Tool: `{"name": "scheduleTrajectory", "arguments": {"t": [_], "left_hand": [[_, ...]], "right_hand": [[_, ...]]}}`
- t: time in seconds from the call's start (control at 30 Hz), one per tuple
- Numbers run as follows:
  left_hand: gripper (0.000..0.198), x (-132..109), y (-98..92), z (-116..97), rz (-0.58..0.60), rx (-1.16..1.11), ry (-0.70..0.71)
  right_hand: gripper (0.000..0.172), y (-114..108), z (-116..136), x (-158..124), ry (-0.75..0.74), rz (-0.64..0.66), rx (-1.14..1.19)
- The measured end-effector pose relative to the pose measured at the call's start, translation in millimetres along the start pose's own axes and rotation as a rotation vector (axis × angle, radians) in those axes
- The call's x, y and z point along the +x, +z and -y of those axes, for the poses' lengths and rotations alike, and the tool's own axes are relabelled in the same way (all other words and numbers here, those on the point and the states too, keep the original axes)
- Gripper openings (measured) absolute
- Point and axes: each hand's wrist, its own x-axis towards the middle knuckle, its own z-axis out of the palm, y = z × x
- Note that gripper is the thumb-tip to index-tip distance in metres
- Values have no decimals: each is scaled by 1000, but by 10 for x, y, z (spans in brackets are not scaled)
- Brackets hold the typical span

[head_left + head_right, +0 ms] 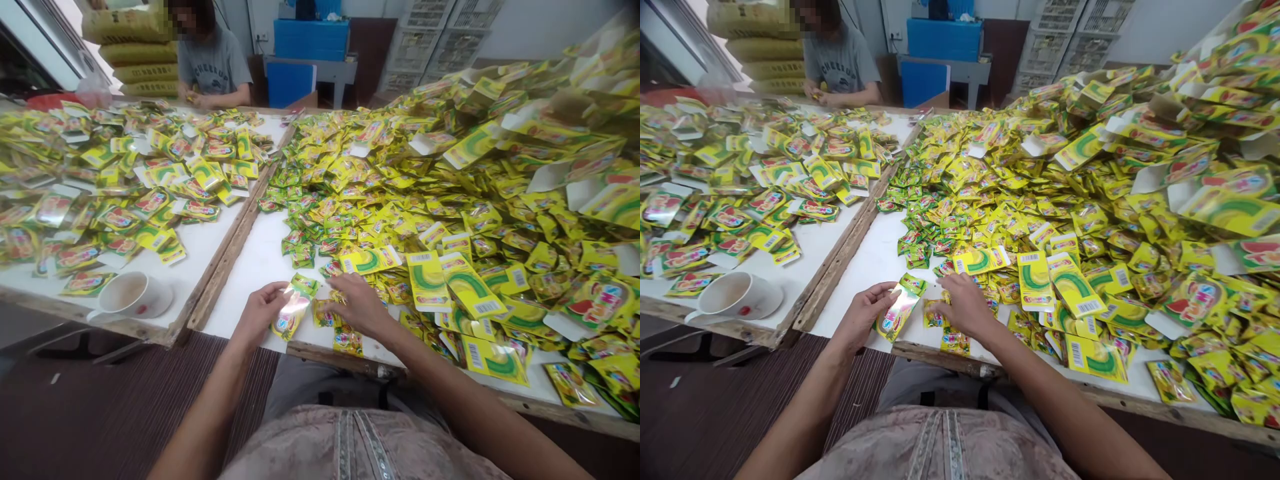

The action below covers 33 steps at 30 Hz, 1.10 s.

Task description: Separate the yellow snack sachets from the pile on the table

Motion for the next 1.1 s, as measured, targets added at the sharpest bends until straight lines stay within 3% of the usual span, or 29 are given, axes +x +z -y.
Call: {"name": "scheduleTrajectory", "arguments": {"t": [0.07, 0.13, 0.3, 0.4, 0.63, 0.83, 1.0, 1.1], "left_hand": [[44, 37, -46, -6, -10, 48, 11], [43, 87, -73, 3, -16, 99, 40], [37, 144, -15, 30, 2, 246, 97], [40, 92, 90, 4, 34, 197, 95], [41, 23, 138, -44, 92, 25, 90], [42, 59, 167, 7, 120, -11, 66], [48, 45, 264, 19, 230, -29, 6], [45, 51, 258, 27, 216, -62, -19]], "right_hand": [[27, 5, -38, -48, -69, 146, -145], [17, 4, -58, -61, -42, 167, -158], [26, -88, -30, 66, 303, -150, 322], [34, -96, 33, 175, 332, -147, 583], [30, -2, 21, 184, 210, -216, 323], [34, -27, -10, 173, 213, -75, 468], [32, 86, -59, 185, 299, -319, 442], [31, 105, -64, 170, 283, -350, 411]]}}
